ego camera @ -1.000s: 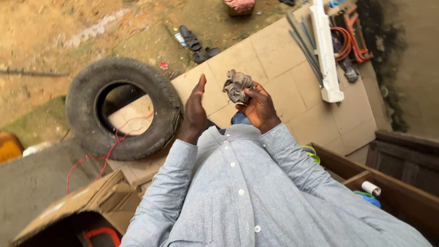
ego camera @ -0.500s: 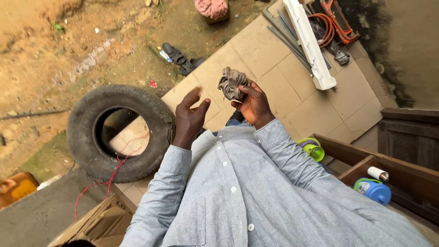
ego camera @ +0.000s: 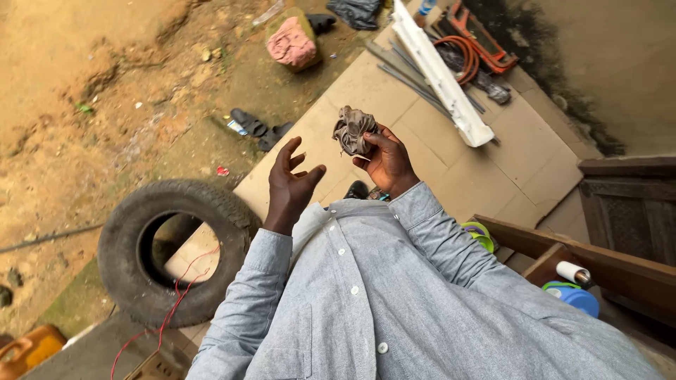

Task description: Inspecting and cleaning a hacksaw frame and blade.

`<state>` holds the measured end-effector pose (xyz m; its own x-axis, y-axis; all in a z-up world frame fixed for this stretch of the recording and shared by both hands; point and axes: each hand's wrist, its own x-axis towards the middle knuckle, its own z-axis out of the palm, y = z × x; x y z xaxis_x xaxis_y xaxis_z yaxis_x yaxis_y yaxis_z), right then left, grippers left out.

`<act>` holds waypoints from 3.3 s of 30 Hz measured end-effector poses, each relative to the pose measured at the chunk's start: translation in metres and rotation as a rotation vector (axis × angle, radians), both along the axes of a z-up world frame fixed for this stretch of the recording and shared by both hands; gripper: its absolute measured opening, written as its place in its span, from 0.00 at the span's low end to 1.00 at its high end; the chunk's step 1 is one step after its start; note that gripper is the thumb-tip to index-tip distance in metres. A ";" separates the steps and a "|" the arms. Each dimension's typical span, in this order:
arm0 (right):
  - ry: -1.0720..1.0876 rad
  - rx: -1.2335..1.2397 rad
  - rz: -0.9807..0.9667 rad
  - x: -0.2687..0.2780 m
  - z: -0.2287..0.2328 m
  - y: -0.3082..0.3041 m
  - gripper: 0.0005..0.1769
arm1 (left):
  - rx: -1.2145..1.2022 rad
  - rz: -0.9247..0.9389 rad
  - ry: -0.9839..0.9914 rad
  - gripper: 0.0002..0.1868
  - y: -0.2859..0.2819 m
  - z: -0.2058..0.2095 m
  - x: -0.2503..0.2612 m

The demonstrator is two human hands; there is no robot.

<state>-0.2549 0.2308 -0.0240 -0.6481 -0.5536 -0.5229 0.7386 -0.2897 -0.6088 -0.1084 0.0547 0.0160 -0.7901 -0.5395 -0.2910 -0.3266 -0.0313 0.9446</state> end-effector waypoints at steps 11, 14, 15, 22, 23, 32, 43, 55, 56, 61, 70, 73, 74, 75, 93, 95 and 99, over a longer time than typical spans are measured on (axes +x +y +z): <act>-0.043 -0.060 -0.220 -0.046 -0.030 0.085 0.18 | 0.138 -0.125 0.088 0.30 0.061 -0.012 -0.083; -0.075 -0.077 -0.281 -0.048 -0.039 0.095 0.19 | 0.211 -0.183 0.102 0.29 0.069 -0.016 -0.101; -0.095 -0.077 -0.305 -0.048 -0.038 0.097 0.21 | 0.256 -0.208 0.109 0.29 0.071 -0.019 -0.107; -0.123 -0.075 -0.440 -0.081 -0.024 0.101 0.23 | 0.311 -0.360 0.030 0.27 0.077 -0.027 -0.181; -0.102 -0.095 -0.450 -0.089 -0.029 0.105 0.23 | 0.310 -0.388 0.025 0.27 0.077 -0.028 -0.194; 0.035 -0.032 -0.659 -0.183 -0.003 0.114 0.26 | 0.327 -0.570 0.096 0.26 0.068 -0.015 -0.339; -0.183 0.125 -0.893 -0.207 -0.027 0.122 0.22 | 0.414 -0.641 0.001 0.19 0.066 -0.034 -0.414; -0.154 0.057 -0.785 -0.238 -0.038 0.142 0.22 | 0.412 -0.672 -0.118 0.19 0.104 -0.044 -0.436; -0.148 0.058 -0.755 -0.244 -0.041 0.147 0.22 | 0.408 -0.667 -0.123 0.19 0.110 -0.045 -0.437; -0.097 0.062 -0.625 -0.294 -0.033 0.175 0.25 | 0.356 -0.632 -0.137 0.21 0.148 -0.055 -0.454; 0.104 0.113 -0.453 -0.373 -0.011 0.245 0.23 | 0.402 -0.575 -0.046 0.22 0.242 -0.052 -0.503; 0.069 0.165 -0.434 -0.390 -0.009 0.253 0.27 | 0.314 -0.515 -0.052 0.19 0.261 -0.051 -0.520; 0.076 0.159 -0.435 -0.393 -0.009 0.257 0.26 | 0.299 -0.498 -0.049 0.18 0.267 -0.051 -0.522; 0.075 0.151 -0.439 -0.393 -0.010 0.258 0.26 | 0.281 -0.485 -0.052 0.17 0.270 -0.051 -0.521; 0.131 0.195 -0.606 -0.445 -0.029 0.259 0.27 | 0.323 -0.506 -0.024 0.11 0.267 -0.117 -0.570; 0.090 0.214 -0.608 -0.454 -0.032 0.257 0.29 | 0.314 -0.506 -0.027 0.12 0.263 -0.107 -0.581; 0.057 0.319 -0.603 -0.473 -0.052 0.254 0.32 | 0.248 -0.509 -0.140 0.12 0.260 -0.101 -0.594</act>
<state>-0.7283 0.4845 -0.0759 -0.8261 0.0883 -0.5566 0.4690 -0.4399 -0.7659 -0.7025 0.3150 -0.0853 -0.8767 -0.0043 -0.4810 -0.4801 -0.0525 0.8756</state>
